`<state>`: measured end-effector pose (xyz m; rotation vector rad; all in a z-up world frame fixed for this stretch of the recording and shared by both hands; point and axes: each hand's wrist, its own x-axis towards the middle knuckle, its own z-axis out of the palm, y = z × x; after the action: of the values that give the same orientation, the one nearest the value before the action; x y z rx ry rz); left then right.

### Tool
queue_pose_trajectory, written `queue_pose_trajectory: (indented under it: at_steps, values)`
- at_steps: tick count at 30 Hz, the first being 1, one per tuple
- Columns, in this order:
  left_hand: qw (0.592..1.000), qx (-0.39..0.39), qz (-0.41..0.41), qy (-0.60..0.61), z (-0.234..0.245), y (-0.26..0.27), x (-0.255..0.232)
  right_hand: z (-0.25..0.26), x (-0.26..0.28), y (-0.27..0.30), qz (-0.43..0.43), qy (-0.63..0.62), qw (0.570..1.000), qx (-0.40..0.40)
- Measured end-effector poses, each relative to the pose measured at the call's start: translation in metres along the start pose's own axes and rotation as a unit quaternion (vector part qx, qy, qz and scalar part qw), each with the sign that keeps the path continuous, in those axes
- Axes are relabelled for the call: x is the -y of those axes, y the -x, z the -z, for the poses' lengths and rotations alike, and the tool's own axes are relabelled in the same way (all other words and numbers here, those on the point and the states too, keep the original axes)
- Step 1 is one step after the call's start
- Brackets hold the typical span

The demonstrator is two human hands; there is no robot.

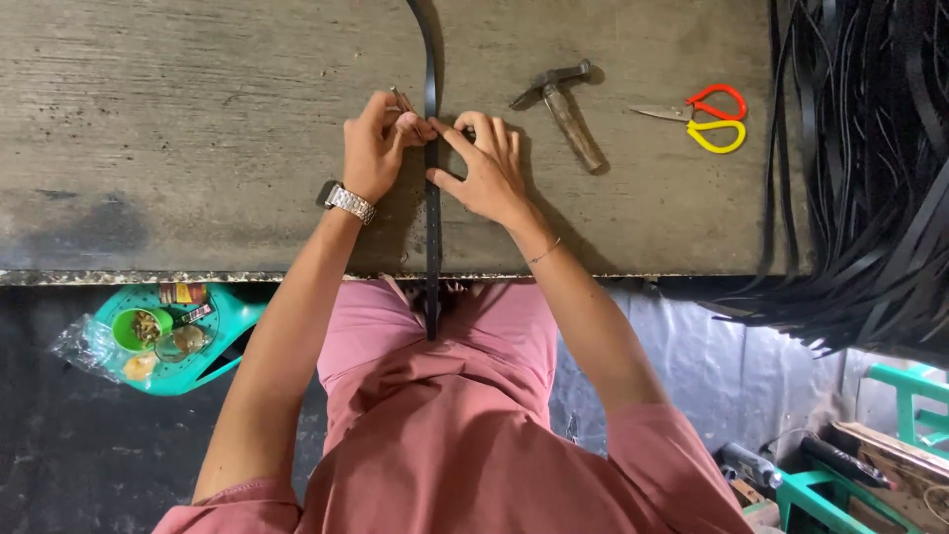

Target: Punching a series of holes into a leather strap using a hammer and a punch tool on a workbench.

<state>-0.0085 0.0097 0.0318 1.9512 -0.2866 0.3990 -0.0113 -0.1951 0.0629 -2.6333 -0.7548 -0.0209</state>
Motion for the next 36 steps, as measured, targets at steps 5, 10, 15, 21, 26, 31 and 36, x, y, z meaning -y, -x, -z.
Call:
queue_pose_trajectory:
  at_steps: [5, 10, 15, 21, 26, 31, 36]
  values:
    - [0.999, -0.01, -0.006, 0.051, 0.001, -0.001, -0.009, 0.003, 0.005, -0.002, -0.007, -0.018, 1.0, -0.002]
    - [0.999, -0.006, -0.011, 0.051, -0.001, -0.001, -0.004, -0.004, -0.002, -0.001, -0.004, -0.013, 1.0, -0.007]
    - [0.999, -0.003, -0.018, 0.03, -0.001, -0.002, -0.004, -0.002, 0.0, -0.002, -0.01, -0.019, 1.0, -0.009]
    - [0.999, 0.005, -0.002, 0.034, 0.0, -0.004, -0.005, -0.001, 0.002, -0.003, -0.013, -0.025, 0.999, -0.016]
    - [1.0, 0.005, -0.006, 0.015, -0.002, -0.004, -0.003, -0.002, 0.001, -0.003, -0.01, -0.036, 0.999, -0.02]
    - [0.997, 0.005, 0.016, 0.07, -0.003, -0.002, 0.003, -0.001, 0.0, -0.002, -0.009, -0.055, 0.998, -0.01]
    - [0.999, -0.001, 0.003, 0.054, -0.005, -0.002, 0.006, 0.0, 0.001, -0.002, -0.012, -0.074, 0.997, 0.006]
